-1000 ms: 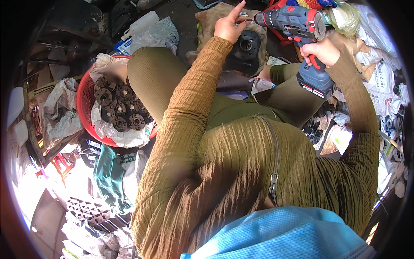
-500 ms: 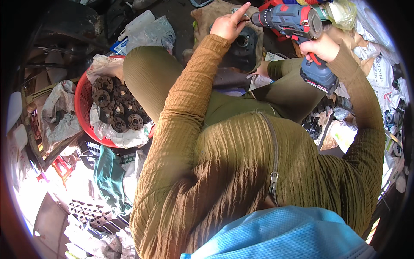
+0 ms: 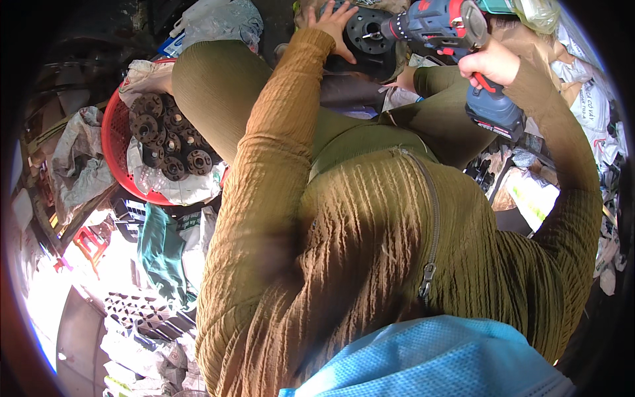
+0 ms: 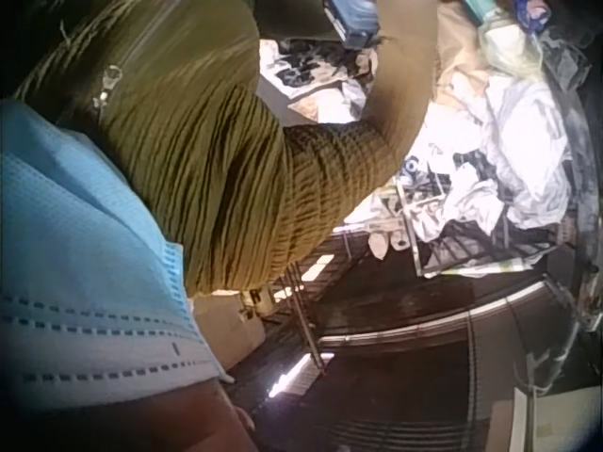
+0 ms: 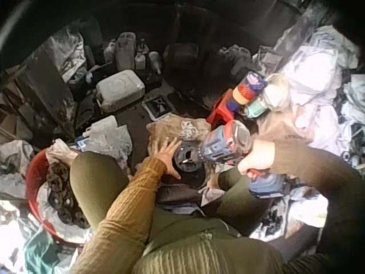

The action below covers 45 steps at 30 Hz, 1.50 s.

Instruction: The person sits on the floor and uses a cordless drill to fasten screws into a metal part. They repeatedly pick up screws, align the part, and operate the drill to secure the fasteners.

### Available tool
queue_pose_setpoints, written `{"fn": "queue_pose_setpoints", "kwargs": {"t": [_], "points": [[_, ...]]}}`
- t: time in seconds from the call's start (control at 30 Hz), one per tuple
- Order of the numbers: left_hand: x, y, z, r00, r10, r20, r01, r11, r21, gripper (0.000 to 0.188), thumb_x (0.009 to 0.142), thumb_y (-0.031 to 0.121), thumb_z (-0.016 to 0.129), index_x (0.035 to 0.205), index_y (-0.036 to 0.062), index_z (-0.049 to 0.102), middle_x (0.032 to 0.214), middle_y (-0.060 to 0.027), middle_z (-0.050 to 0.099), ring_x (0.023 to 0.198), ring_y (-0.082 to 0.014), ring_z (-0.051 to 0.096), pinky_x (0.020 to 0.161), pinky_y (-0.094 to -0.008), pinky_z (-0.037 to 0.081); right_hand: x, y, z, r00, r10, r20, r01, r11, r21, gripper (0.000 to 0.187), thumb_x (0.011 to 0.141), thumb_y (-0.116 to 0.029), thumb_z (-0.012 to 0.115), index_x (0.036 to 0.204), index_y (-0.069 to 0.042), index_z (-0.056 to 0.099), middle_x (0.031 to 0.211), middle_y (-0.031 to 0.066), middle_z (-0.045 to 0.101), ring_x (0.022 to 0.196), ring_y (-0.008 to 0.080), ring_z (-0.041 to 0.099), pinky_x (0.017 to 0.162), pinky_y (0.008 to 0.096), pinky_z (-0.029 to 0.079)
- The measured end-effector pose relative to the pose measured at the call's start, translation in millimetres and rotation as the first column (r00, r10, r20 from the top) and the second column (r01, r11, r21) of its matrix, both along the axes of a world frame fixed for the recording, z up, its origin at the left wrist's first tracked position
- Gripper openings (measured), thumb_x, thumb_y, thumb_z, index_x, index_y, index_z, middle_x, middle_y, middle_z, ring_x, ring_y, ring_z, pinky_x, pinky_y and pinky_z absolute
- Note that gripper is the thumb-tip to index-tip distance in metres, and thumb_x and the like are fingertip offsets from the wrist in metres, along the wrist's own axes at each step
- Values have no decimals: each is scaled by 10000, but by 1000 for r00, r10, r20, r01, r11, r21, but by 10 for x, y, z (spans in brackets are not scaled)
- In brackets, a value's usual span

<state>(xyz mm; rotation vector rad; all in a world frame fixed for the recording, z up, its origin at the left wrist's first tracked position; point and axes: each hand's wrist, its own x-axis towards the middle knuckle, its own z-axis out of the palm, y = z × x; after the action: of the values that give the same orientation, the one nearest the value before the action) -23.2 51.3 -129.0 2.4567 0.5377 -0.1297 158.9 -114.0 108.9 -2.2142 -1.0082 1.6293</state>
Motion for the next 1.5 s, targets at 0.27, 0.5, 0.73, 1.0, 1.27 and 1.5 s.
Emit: {"fn": "queue_pose_setpoints", "kwargs": {"t": [0.27,0.5,0.73,1.0,1.27,1.5], "points": [[122,-126,-312,980,123,159,-106,988,-112,1264,432,603,852,1475,160,292,1523,-88,303,1446,-329,138,1155,-577,34,-93,135,-206,981,109,160,-96,991,-91,255,689,-62,588,928,26,581,596,55,549,443,118,541,400,267,455],[207,-202,-626,939,157,305,-160,987,-14,1005,571,582,779,1402,155,410,1416,-49,438,1421,-304,212,1155,-576,55,-132,355,-287,938,269,218,-222,950,-219,267,705,-61,581,959,21,571,581,44,534,441,107,525,394,263,443],[255,-254,-735,931,149,334,-155,988,-9,878,654,550,726,1389,172,429,1405,-27,444,1429,-279,196,1148,-592,42,-235,365,-221,904,306,300,-236,939,-249,259,744,-58,590,984,29,546,584,31,527,441,86,513,393,264,439],[254,-256,-641,960,142,243,-133,990,-51,874,689,558,696,1414,179,388,1443,-22,399,1440,-275,162,1149,-595,11,-256,552,-293,895,416,165,-345,876,-336,239,763,-82,599,976,19,562,577,31,543,440,88,525,390,255,432],[293,-271,-758,950,151,274,-149,988,-26,819,740,512,660,1419,157,372,1464,-19,375,1447,-266,138,1154,-581,-9,-353,664,-300,845,495,201,-374,817,-440,210,761,-99,614,925,20,560,561,36,543,426,94,520,363,265,417],[261,-329,-747,909,187,373,-221,974,51,758,776,392,678,1434,181,367,1353,-72,509,1367,-281,350,1136,-556,196,-364,612,-261,870,441,219,-341,861,-377,181,749,-95,607,897,3,571,567,35,549,422,93,514,352,258,409]]}}
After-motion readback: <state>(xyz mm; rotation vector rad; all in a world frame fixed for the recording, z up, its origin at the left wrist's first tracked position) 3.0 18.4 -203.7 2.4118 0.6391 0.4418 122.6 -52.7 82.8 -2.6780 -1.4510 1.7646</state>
